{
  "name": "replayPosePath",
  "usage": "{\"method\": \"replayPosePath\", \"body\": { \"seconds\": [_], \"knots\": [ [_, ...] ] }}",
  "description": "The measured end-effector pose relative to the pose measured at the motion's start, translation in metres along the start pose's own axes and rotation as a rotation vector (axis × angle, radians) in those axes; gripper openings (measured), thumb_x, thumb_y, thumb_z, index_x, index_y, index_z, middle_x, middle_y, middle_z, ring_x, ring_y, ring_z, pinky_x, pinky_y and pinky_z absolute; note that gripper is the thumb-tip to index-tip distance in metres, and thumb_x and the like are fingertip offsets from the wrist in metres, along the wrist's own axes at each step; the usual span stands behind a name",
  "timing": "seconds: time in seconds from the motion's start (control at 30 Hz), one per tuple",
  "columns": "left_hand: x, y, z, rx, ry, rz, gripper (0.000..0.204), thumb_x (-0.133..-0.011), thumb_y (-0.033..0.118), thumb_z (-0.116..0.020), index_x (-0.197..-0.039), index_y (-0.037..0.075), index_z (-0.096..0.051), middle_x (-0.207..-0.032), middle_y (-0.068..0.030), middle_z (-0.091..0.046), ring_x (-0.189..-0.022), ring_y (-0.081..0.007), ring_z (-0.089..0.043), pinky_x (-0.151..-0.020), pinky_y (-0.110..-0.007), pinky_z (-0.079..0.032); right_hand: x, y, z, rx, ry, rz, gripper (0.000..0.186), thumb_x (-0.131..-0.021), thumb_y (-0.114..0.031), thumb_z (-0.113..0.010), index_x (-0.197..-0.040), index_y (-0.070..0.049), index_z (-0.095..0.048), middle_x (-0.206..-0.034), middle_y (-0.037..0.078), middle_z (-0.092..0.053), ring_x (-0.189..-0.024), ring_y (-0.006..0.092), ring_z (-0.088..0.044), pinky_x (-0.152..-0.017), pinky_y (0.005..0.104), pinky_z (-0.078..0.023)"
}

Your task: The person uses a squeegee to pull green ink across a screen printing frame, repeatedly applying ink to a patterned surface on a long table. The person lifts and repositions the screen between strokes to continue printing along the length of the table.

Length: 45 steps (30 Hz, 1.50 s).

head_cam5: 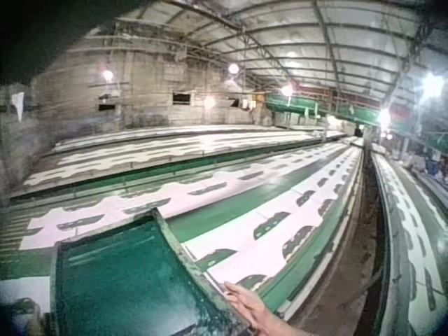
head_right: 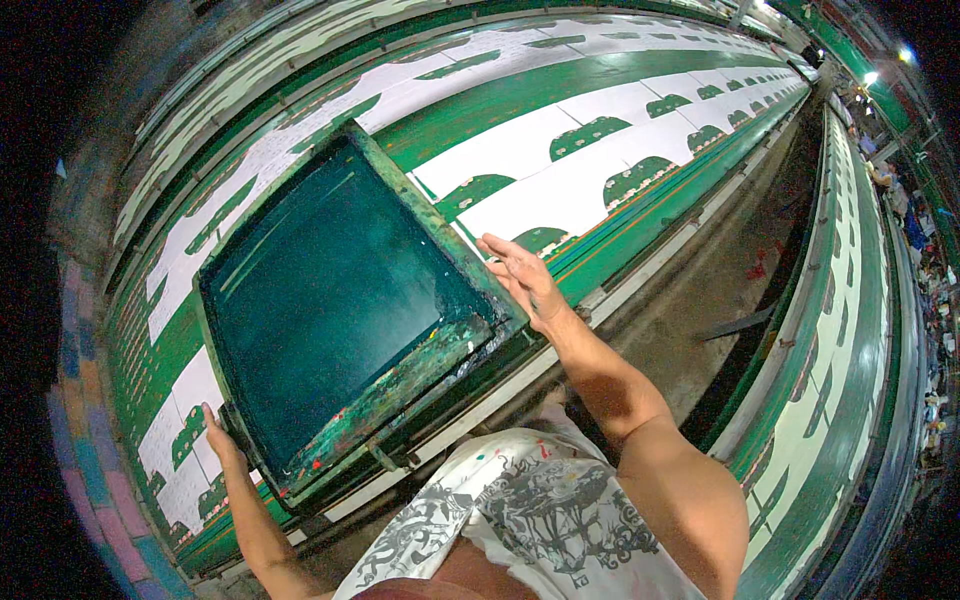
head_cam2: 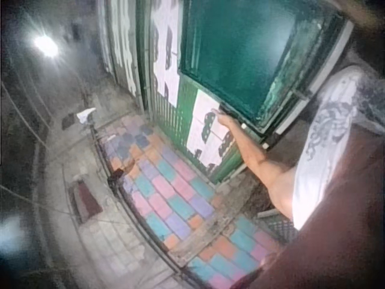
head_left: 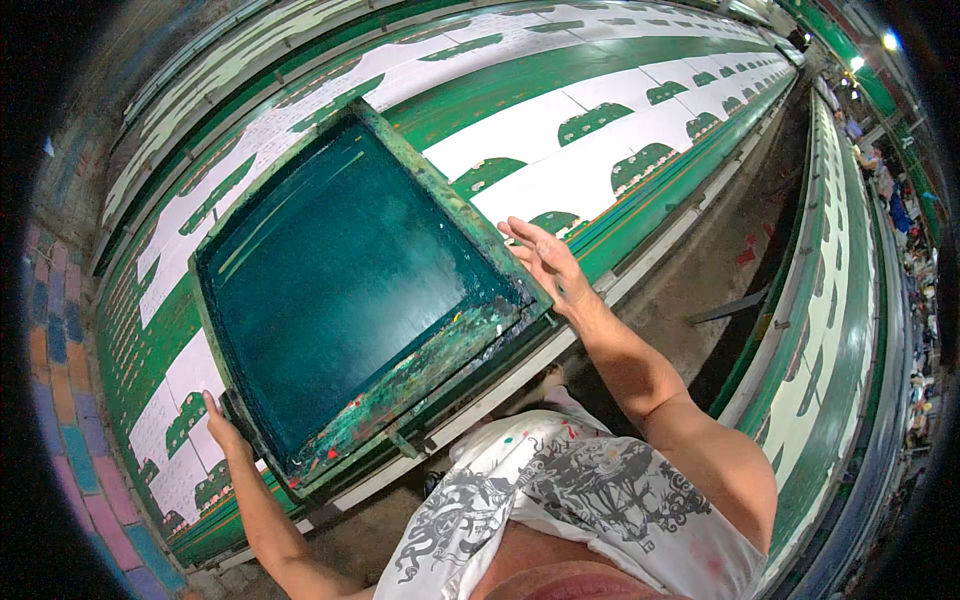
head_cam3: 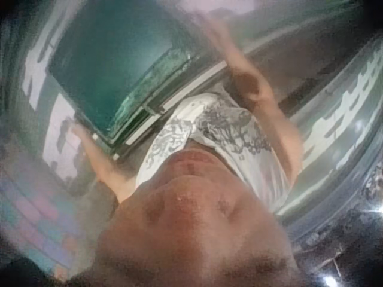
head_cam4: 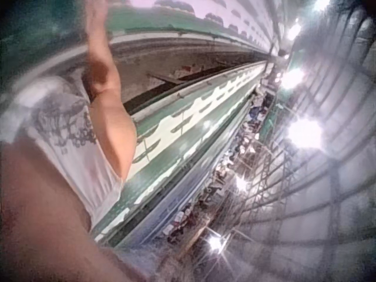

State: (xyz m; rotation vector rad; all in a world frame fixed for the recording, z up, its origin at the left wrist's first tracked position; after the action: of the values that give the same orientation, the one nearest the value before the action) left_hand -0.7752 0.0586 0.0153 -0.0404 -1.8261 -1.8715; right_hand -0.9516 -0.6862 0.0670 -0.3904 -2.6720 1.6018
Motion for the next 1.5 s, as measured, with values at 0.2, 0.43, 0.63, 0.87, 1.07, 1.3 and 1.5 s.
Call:
{"method": "replayPosePath", "body": {
  "seconds": [0.2, 0.43, 0.63, 0.87, 1.07, 1.3, 1.5],
  "knots": [
    [0.037, 0.021, -0.123, 0.093, -0.115, 0.034, 0.077, -0.101, 0.076, -0.059, -0.092, 0.003, -0.08, -0.084, -0.0087, -0.079, -0.071, -0.0228, -0.073, -0.072, -0.035, -0.06, -0.046, -0.054, 0.092, 0.035, -0.082, -0.1, 0.09, -0.102, -0.039, -0.074, -0.164, 0.015, -0.037, -0.155, 0.023, -0.06, -0.121, 0.0225, -0.071, -0.103, 0.0364, -0.059],
    [0.096, 0.021, -0.313, 0.18, -0.174, 0.03, 0.077, -0.101, 0.074, -0.059, -0.106, 0.0, -0.08, -0.092, -0.0109, -0.079, -0.078, -0.024, -0.074, -0.077, -0.038, -0.061, -0.112, -0.154, 0.247, 0.262, -0.076, -0.098, 0.062, -0.102, -0.032, -0.073, -0.153, 0.002, -0.061, -0.13, 0.009, -0.075, -0.113, 0.015, -0.07, -0.097, 0.0277, -0.055],
    [0.158, -0.027, -0.484, 0.258, -0.049, -0.016, 0.064, -0.099, 0.059, -0.073, -0.116, -0.002, -0.078, -0.103, -0.0114, -0.077, -0.089, -0.0256, -0.073, -0.084, -0.043, -0.059, -0.153, -0.221, 0.434, 0.341, -0.057, -0.098, 0.065, -0.102, -0.04, -0.073, -0.151, 0.001, -0.063, -0.15, 0.013, -0.066, -0.14, 0.0226, -0.058, -0.125, 0.0394, -0.038],
    [0.279, -0.019, -0.664, 0.013, 0.208, -0.245, 0.06, -0.101, 0.054, -0.075, -0.095, -0.006, -0.077, -0.087, -0.0068, -0.069, -0.079, -0.0186, -0.057, -0.076, -0.041, -0.049, -0.155, -0.288, 0.625, 0.383, 0.146, -0.103, 0.075, -0.104, -0.047, -0.064, -0.156, 0.006, -0.057, -0.161, 0.02, -0.056, -0.152, 0.0297, -0.05, -0.131, 0.0447, -0.032],
    [0.295, -0.056, -0.706, -0.059, 0.206, -0.262, 0.069, -0.103, 0.056, -0.071, -0.071, -0.004, -0.063, -0.072, -0.0038, -0.055, -0.073, -0.0169, -0.046, -0.068, -0.041, -0.041, -0.149, -0.309, 0.708, 0.429, 0.141, -0.083, 0.079, -0.105, -0.05, -0.063, -0.16, 0.005, -0.053, -0.168, 0.018, -0.05, -0.159, 0.0297, -0.04, -0.128, 0.0403, -0.03],
    [0.332, -0.044, -0.747, -0.084, 0.234, -0.295, 0.074, -0.105, 0.057, -0.068, -0.071, -0.008, -0.061, -0.072, -0.0061, -0.055, -0.074, -0.0185, -0.047, -0.071, -0.043, -0.042, -0.145, -0.301, 0.759, 0.356, 0.131, -0.133, 0.078, -0.109, -0.046, -0.062, -0.164, 0.007, -0.047, -0.174, 0.016, -0.042, -0.162, 0.029, -0.034, -0.12, 0.0325, -0.034],
    [0.339, -0.051, -0.767, -0.1, 0.223, -0.358, 0.074, -0.105, 0.056, -0.068, -0.071, -0.009, -0.062, -0.068, -0.0075, -0.052, -0.073, -0.0197, -0.047, -0.071, -0.045, -0.043, -0.143, -0.304, 0.788, 0.275, 0.132, -0.094, 0.073, -0.112, -0.043, -0.058, -0.163, 0.007, -0.047, -0.174, 0.016, -0.042, -0.163, 0.0284, -0.033, -0.119, 0.0309, -0.036]
  ]
}}
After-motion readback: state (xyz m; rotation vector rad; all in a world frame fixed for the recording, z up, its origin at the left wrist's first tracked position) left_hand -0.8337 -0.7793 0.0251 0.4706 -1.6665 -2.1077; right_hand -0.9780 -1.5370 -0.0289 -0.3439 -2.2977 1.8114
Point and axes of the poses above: each hand's wrist, its own x-axis away from the middle knuckle, its own z-axis out of the back of the hand, y = z × x, the point moved 9 cm from there along -x, towards the middle knuckle
